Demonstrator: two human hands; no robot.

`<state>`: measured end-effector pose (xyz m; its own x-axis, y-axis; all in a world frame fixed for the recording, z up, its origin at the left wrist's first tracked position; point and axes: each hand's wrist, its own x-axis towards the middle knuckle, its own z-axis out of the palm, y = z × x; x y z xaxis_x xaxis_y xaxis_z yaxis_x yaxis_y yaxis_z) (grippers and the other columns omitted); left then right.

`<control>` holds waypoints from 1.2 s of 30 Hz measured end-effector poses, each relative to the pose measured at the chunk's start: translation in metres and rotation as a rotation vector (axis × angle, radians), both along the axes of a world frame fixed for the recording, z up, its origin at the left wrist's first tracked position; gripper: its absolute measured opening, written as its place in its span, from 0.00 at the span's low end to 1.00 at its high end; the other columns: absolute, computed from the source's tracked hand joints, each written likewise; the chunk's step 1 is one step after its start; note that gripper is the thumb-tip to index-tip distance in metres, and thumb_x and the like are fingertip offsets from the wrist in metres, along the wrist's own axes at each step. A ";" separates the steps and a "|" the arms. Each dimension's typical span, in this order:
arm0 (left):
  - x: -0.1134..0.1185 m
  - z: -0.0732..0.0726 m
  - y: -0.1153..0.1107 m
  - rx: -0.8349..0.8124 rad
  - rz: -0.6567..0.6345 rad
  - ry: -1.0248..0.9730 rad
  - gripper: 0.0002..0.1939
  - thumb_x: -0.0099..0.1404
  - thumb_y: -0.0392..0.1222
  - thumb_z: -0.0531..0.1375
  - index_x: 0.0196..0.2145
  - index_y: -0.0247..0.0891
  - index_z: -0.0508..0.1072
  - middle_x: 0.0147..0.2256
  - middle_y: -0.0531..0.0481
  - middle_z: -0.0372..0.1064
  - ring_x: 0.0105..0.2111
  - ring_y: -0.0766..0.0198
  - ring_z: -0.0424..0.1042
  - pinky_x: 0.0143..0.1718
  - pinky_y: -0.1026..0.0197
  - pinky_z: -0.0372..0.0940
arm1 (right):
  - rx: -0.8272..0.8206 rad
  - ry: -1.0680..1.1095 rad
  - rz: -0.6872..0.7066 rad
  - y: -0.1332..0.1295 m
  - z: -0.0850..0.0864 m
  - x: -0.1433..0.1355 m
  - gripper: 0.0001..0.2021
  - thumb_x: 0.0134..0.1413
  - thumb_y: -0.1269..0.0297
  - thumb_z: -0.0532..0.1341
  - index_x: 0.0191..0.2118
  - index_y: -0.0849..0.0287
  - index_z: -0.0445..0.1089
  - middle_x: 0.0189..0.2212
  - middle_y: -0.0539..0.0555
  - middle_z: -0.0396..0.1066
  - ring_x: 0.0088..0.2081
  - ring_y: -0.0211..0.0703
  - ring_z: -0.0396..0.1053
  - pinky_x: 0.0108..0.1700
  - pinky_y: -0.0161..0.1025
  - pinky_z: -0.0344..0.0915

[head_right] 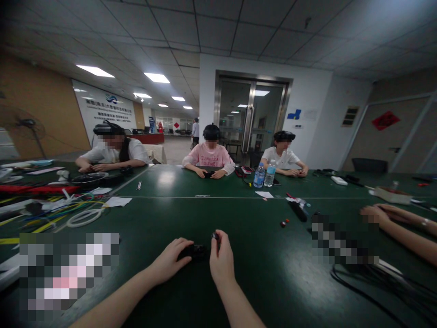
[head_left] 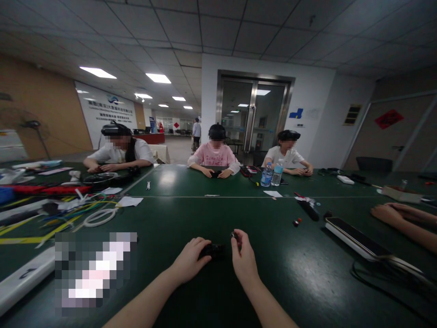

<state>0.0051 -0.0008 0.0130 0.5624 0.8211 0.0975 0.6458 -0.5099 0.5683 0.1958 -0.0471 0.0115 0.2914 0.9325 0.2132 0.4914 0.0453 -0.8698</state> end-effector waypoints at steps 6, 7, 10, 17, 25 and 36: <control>0.000 0.006 -0.003 -0.045 0.029 0.018 0.22 0.61 0.46 0.55 0.53 0.44 0.62 0.51 0.49 0.61 0.51 0.58 0.60 0.52 0.55 0.57 | 0.032 0.073 -0.161 0.000 0.005 0.012 0.22 0.57 0.57 0.44 0.55 0.59 0.52 0.50 0.58 0.65 0.50 0.45 0.64 0.50 0.41 0.62; 0.000 0.006 -0.003 -0.051 0.029 0.019 0.22 0.61 0.46 0.55 0.54 0.44 0.62 0.52 0.49 0.61 0.51 0.58 0.60 0.52 0.55 0.57 | 0.034 0.078 -0.182 0.000 0.006 0.014 0.22 0.57 0.56 0.44 0.55 0.60 0.51 0.50 0.58 0.64 0.50 0.45 0.64 0.50 0.41 0.62; -0.001 0.007 -0.004 -0.063 0.026 0.016 0.22 0.61 0.46 0.55 0.54 0.45 0.62 0.52 0.50 0.61 0.52 0.57 0.60 0.52 0.55 0.57 | 0.046 0.094 -0.236 0.000 0.009 0.021 0.23 0.57 0.56 0.45 0.57 0.59 0.50 0.51 0.59 0.63 0.51 0.46 0.64 0.50 0.41 0.62; -0.001 0.010 -0.006 -0.066 0.015 0.028 0.23 0.62 0.47 0.55 0.54 0.43 0.62 0.52 0.50 0.61 0.52 0.58 0.60 0.53 0.55 0.56 | 0.161 0.148 -0.281 0.006 0.004 0.029 0.22 0.55 0.56 0.50 0.55 0.58 0.53 0.48 0.59 0.64 0.48 0.45 0.65 0.48 0.42 0.64; -0.002 0.007 -0.003 -0.056 0.004 0.031 0.22 0.62 0.48 0.54 0.54 0.44 0.62 0.52 0.50 0.61 0.52 0.58 0.60 0.53 0.56 0.56 | 0.285 0.200 -0.351 0.006 0.009 0.031 0.22 0.50 0.54 0.56 0.50 0.57 0.59 0.45 0.57 0.65 0.45 0.46 0.66 0.46 0.43 0.63; -0.002 0.009 -0.005 -0.063 0.006 0.023 0.22 0.62 0.47 0.55 0.53 0.44 0.62 0.52 0.50 0.61 0.52 0.58 0.60 0.52 0.55 0.56 | 0.258 0.128 -0.362 0.002 0.014 0.029 0.18 0.52 0.54 0.54 0.46 0.58 0.62 0.40 0.56 0.67 0.40 0.46 0.67 0.44 0.44 0.63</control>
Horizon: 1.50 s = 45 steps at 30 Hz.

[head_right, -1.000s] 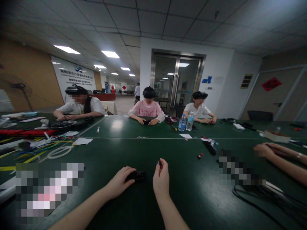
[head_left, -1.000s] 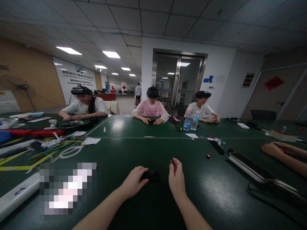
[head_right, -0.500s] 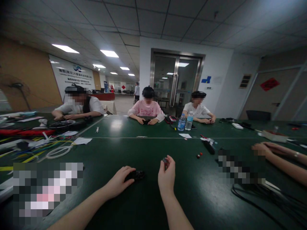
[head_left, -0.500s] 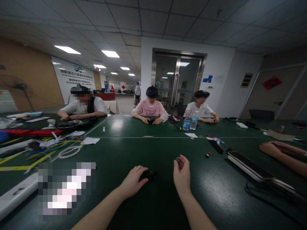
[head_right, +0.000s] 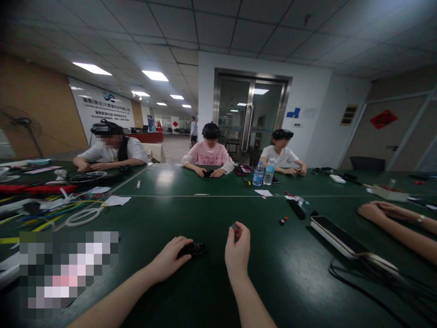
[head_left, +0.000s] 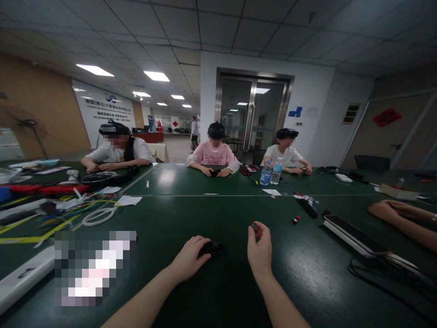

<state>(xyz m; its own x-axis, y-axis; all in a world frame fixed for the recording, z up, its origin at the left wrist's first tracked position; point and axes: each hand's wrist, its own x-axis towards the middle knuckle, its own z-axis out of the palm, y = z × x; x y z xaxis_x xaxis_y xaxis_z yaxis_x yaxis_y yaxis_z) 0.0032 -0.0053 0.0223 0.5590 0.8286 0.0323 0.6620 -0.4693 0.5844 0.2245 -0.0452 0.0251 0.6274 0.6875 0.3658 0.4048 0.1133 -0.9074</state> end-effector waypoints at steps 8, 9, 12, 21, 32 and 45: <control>0.000 -0.001 0.000 0.004 0.004 -0.017 0.22 0.61 0.47 0.55 0.53 0.45 0.62 0.52 0.51 0.62 0.52 0.58 0.60 0.52 0.55 0.57 | -0.062 -0.006 0.049 -0.001 0.001 -0.001 0.19 0.53 0.53 0.52 0.48 0.58 0.61 0.43 0.57 0.67 0.43 0.46 0.67 0.44 0.43 0.64; 0.000 -0.001 0.000 0.002 0.007 -0.016 0.22 0.61 0.47 0.55 0.53 0.45 0.62 0.52 0.51 0.62 0.52 0.58 0.60 0.52 0.55 0.57 | -0.070 -0.019 0.066 -0.001 0.001 -0.001 0.19 0.53 0.53 0.52 0.47 0.58 0.62 0.42 0.57 0.67 0.42 0.46 0.67 0.44 0.42 0.64; 0.001 -0.001 0.000 0.012 0.013 0.000 0.22 0.61 0.46 0.55 0.53 0.44 0.63 0.51 0.50 0.62 0.52 0.58 0.60 0.52 0.55 0.56 | -0.109 -0.065 0.140 0.000 -0.001 -0.002 0.17 0.52 0.53 0.54 0.44 0.57 0.65 0.41 0.55 0.69 0.42 0.46 0.68 0.44 0.42 0.64; 0.002 -0.005 0.002 0.042 -0.003 -0.004 0.21 0.61 0.46 0.55 0.52 0.44 0.63 0.50 0.49 0.62 0.50 0.58 0.61 0.52 0.56 0.57 | -0.247 -0.136 0.277 0.001 -0.009 -0.009 0.16 0.52 0.60 0.54 0.47 0.56 0.65 0.44 0.54 0.69 0.46 0.46 0.67 0.47 0.43 0.64; 0.002 -0.008 0.004 0.095 -0.026 -0.009 0.20 0.61 0.46 0.55 0.51 0.41 0.64 0.49 0.47 0.64 0.49 0.58 0.62 0.50 0.56 0.57 | -0.267 -0.277 0.547 -0.009 -0.007 -0.035 0.12 0.49 0.63 0.58 0.41 0.49 0.71 0.40 0.48 0.70 0.44 0.44 0.67 0.46 0.42 0.63; 0.003 -0.005 0.002 0.111 -0.035 0.018 0.20 0.61 0.45 0.55 0.51 0.43 0.64 0.48 0.49 0.64 0.49 0.58 0.61 0.51 0.56 0.56 | -0.258 -0.462 0.541 -0.007 -0.009 -0.042 0.11 0.48 0.66 0.57 0.39 0.50 0.71 0.39 0.52 0.69 0.43 0.46 0.65 0.45 0.44 0.61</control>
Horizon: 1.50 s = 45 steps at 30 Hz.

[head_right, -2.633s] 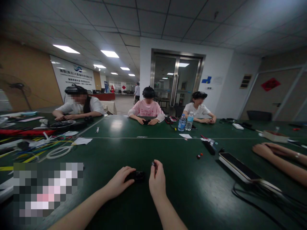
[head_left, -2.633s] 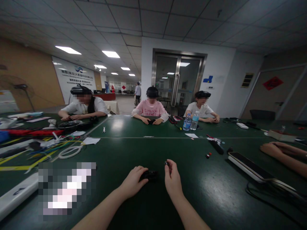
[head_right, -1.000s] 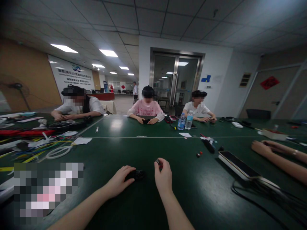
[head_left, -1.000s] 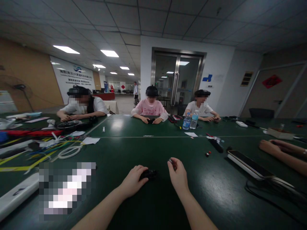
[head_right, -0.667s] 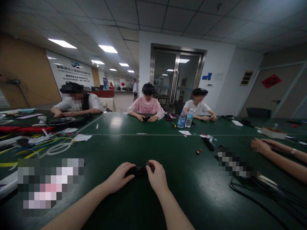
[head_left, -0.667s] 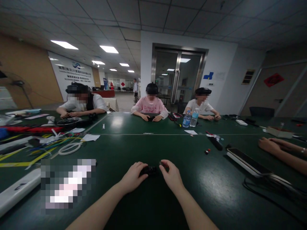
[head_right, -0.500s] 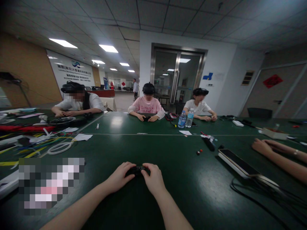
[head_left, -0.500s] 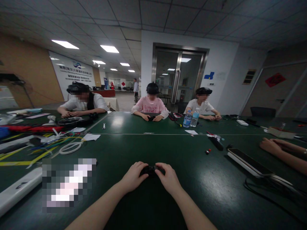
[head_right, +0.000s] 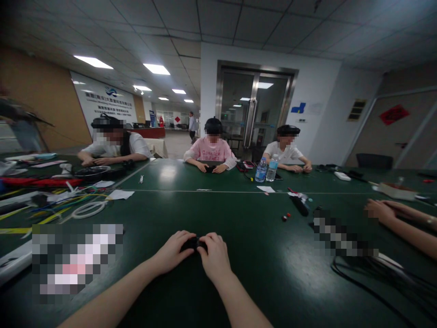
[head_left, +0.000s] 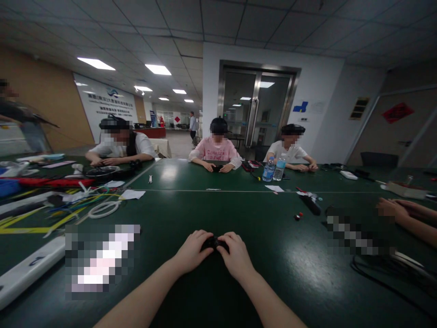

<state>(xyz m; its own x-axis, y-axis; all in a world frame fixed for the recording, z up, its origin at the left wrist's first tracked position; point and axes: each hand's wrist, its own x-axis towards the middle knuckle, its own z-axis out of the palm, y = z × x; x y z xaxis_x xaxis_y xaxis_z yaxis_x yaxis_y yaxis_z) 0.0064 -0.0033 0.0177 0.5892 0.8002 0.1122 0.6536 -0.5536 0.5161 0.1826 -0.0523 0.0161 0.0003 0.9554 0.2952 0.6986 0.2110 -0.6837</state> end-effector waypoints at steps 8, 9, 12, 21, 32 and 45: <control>-0.002 -0.006 0.003 0.008 -0.008 -0.016 0.20 0.62 0.46 0.55 0.52 0.43 0.63 0.49 0.49 0.63 0.49 0.58 0.61 0.51 0.56 0.56 | -0.013 -0.032 -0.014 -0.001 0.000 -0.001 0.11 0.48 0.68 0.56 0.38 0.51 0.71 0.37 0.51 0.71 0.41 0.46 0.66 0.44 0.44 0.60; -0.002 -0.007 0.003 0.009 -0.009 -0.014 0.20 0.62 0.46 0.54 0.52 0.43 0.63 0.49 0.49 0.63 0.49 0.58 0.61 0.51 0.56 0.56 | -0.011 -0.034 -0.019 -0.001 0.000 -0.001 0.11 0.49 0.68 0.56 0.38 0.51 0.71 0.37 0.51 0.71 0.41 0.46 0.66 0.44 0.44 0.60; -0.003 -0.008 0.003 0.009 -0.007 -0.017 0.20 0.62 0.46 0.54 0.52 0.43 0.62 0.49 0.49 0.63 0.49 0.58 0.61 0.50 0.57 0.57 | -0.009 -0.048 -0.005 -0.001 0.000 -0.001 0.12 0.49 0.67 0.55 0.40 0.51 0.71 0.38 0.51 0.70 0.41 0.46 0.66 0.44 0.43 0.60; -0.002 -0.006 0.002 0.016 -0.009 -0.015 0.20 0.62 0.47 0.54 0.51 0.44 0.63 0.48 0.50 0.63 0.49 0.58 0.61 0.51 0.56 0.57 | -0.004 -0.021 0.025 0.000 -0.001 0.000 0.13 0.49 0.66 0.56 0.40 0.48 0.72 0.37 0.51 0.70 0.41 0.46 0.65 0.44 0.44 0.60; -0.001 -0.002 0.000 -0.001 0.002 -0.019 0.20 0.61 0.47 0.54 0.51 0.44 0.64 0.49 0.48 0.63 0.49 0.57 0.61 0.52 0.55 0.56 | -0.057 0.008 -0.052 0.002 -0.005 0.005 0.12 0.45 0.64 0.60 0.39 0.46 0.72 0.39 0.51 0.67 0.43 0.47 0.65 0.45 0.46 0.61; -0.002 -0.003 0.001 -0.016 0.009 -0.021 0.21 0.61 0.48 0.55 0.52 0.44 0.63 0.49 0.49 0.63 0.50 0.57 0.61 0.50 0.56 0.57 | -0.110 0.070 -0.043 -0.001 0.001 0.004 0.10 0.46 0.61 0.59 0.37 0.47 0.72 0.42 0.50 0.69 0.46 0.49 0.65 0.49 0.51 0.59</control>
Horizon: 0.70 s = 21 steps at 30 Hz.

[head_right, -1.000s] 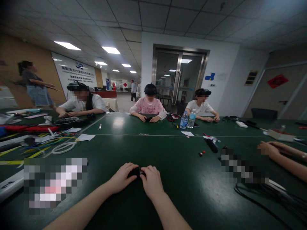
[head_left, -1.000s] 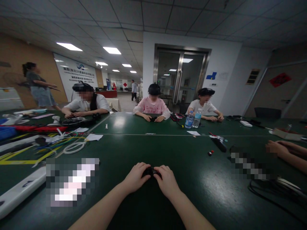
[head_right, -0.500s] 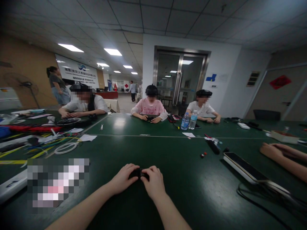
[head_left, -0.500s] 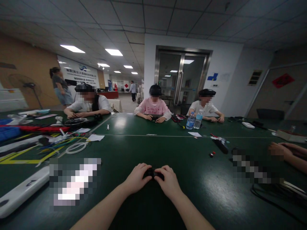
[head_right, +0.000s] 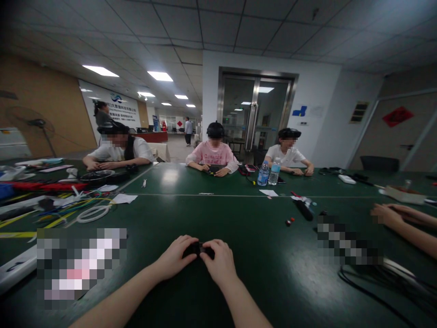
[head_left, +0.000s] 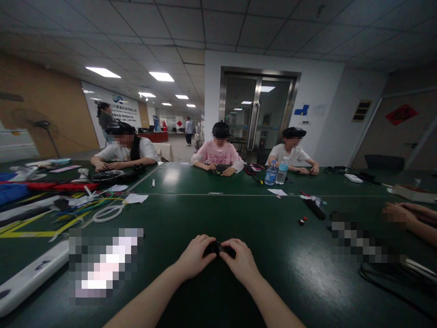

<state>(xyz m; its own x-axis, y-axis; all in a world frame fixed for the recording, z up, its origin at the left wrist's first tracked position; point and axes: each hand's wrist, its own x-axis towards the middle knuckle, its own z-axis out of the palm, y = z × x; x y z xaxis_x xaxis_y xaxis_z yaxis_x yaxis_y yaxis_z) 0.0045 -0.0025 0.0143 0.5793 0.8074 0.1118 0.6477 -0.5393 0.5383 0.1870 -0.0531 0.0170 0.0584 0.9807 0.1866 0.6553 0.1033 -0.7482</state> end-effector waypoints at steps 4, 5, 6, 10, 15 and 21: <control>0.000 0.001 -0.001 0.000 0.003 -0.006 0.21 0.61 0.47 0.55 0.52 0.43 0.63 0.50 0.48 0.63 0.50 0.57 0.61 0.51 0.55 0.57 | -0.014 0.001 0.017 -0.001 0.002 0.000 0.10 0.46 0.62 0.59 0.38 0.48 0.72 0.42 0.50 0.69 0.47 0.49 0.64 0.50 0.51 0.58; 0.000 0.001 -0.001 0.002 0.005 -0.006 0.22 0.61 0.47 0.55 0.52 0.43 0.63 0.50 0.48 0.63 0.50 0.57 0.60 0.51 0.55 0.57 | -0.019 0.001 0.015 -0.002 0.002 0.000 0.11 0.46 0.62 0.59 0.38 0.48 0.72 0.42 0.50 0.69 0.47 0.49 0.64 0.50 0.51 0.58; 0.000 0.000 0.000 0.001 0.008 -0.006 0.22 0.60 0.47 0.56 0.53 0.43 0.63 0.50 0.47 0.63 0.51 0.57 0.60 0.52 0.55 0.56 | -0.026 0.002 0.013 -0.002 0.003 0.000 0.11 0.46 0.63 0.59 0.38 0.48 0.72 0.42 0.50 0.69 0.47 0.49 0.64 0.50 0.51 0.58; 0.000 -0.003 0.001 -0.005 0.013 -0.011 0.24 0.60 0.48 0.56 0.54 0.42 0.61 0.51 0.47 0.61 0.52 0.56 0.59 0.53 0.54 0.55 | -0.071 -0.017 0.013 -0.002 0.005 0.000 0.11 0.47 0.62 0.58 0.39 0.49 0.71 0.44 0.50 0.68 0.49 0.48 0.63 0.50 0.49 0.57; 0.001 -0.001 0.001 0.014 -0.005 0.005 0.22 0.60 0.46 0.55 0.52 0.42 0.63 0.49 0.47 0.63 0.50 0.56 0.60 0.52 0.54 0.55 | -0.118 -0.093 0.035 0.002 0.006 0.000 0.12 0.48 0.61 0.59 0.41 0.50 0.71 0.45 0.50 0.68 0.50 0.46 0.62 0.52 0.44 0.56; 0.001 -0.001 0.001 -0.002 -0.003 0.019 0.21 0.61 0.47 0.55 0.53 0.44 0.62 0.49 0.50 0.63 0.50 0.58 0.60 0.51 0.57 0.56 | -0.145 -0.104 0.035 0.000 0.008 0.000 0.12 0.49 0.61 0.58 0.42 0.50 0.70 0.46 0.49 0.67 0.51 0.46 0.61 0.52 0.44 0.56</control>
<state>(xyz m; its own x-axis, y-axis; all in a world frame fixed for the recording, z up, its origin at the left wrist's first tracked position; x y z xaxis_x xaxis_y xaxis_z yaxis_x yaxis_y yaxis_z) 0.0051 -0.0013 0.0131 0.5835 0.8061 0.0991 0.6562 -0.5398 0.5272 0.1871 -0.0528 0.0252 0.0113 0.9989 0.0462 0.7276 0.0235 -0.6856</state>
